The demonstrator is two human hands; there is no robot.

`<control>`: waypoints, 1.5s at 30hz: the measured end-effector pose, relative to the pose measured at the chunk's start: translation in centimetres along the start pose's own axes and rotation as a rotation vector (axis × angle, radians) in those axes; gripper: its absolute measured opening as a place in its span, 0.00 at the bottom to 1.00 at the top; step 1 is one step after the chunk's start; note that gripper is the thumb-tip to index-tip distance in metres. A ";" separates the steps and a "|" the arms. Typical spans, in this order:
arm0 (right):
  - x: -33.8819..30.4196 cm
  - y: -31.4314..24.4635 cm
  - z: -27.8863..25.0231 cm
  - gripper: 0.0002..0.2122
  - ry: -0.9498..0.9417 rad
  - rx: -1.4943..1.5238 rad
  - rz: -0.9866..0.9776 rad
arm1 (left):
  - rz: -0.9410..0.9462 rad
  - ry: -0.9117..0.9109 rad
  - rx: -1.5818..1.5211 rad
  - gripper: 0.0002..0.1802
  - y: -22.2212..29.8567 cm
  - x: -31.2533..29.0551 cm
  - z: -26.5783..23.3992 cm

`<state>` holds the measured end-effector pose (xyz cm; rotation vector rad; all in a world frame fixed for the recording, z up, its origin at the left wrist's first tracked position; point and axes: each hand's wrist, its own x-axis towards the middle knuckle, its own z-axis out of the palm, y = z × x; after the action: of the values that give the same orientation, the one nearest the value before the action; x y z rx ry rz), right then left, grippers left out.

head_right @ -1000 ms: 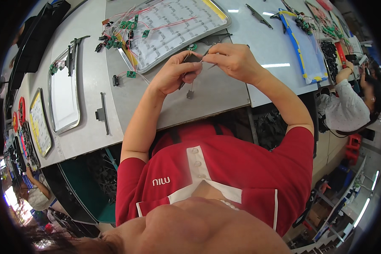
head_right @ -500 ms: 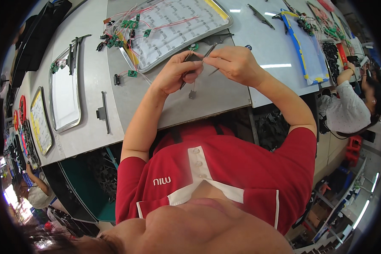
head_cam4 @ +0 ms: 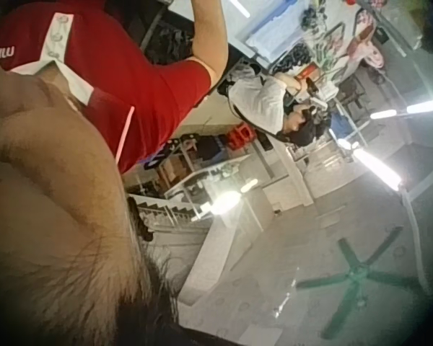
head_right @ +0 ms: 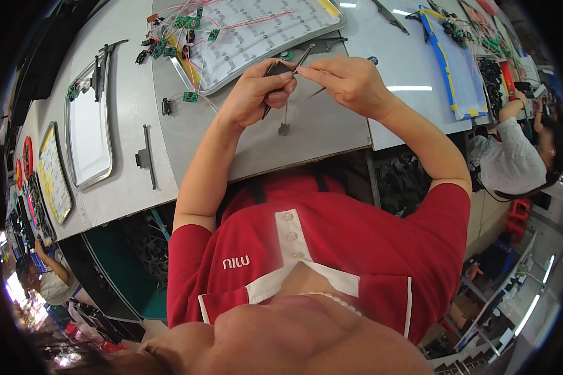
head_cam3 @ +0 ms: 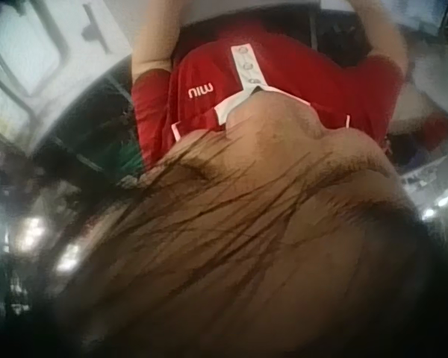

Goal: Assembling small electronic components by connecting wires and placing them into a plastic housing.

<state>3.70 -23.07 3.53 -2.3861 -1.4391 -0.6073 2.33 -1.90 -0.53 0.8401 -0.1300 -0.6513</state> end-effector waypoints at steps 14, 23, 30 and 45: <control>1.5 -1.0 -0.2 0.13 -0.106 -0.063 0.000 | 0.031 0.114 0.092 0.08 -1.2 0.6 -0.3; 1.4 -0.1 -1.0 0.21 -0.208 -0.363 -0.025 | 0.058 0.095 0.037 0.08 -0.9 0.2 0.1; 1.9 -0.6 -0.5 0.18 -0.180 -0.435 -0.093 | 0.088 0.111 0.042 0.07 -1.2 0.3 0.1; 2.3 -0.7 -0.4 0.16 -0.168 -0.415 -0.084 | 0.085 0.126 0.045 0.07 -1.3 0.4 0.1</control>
<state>3.95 -21.20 5.06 -2.7598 -1.6209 -0.8122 1.99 -2.81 -1.51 0.9114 -0.0658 -0.5156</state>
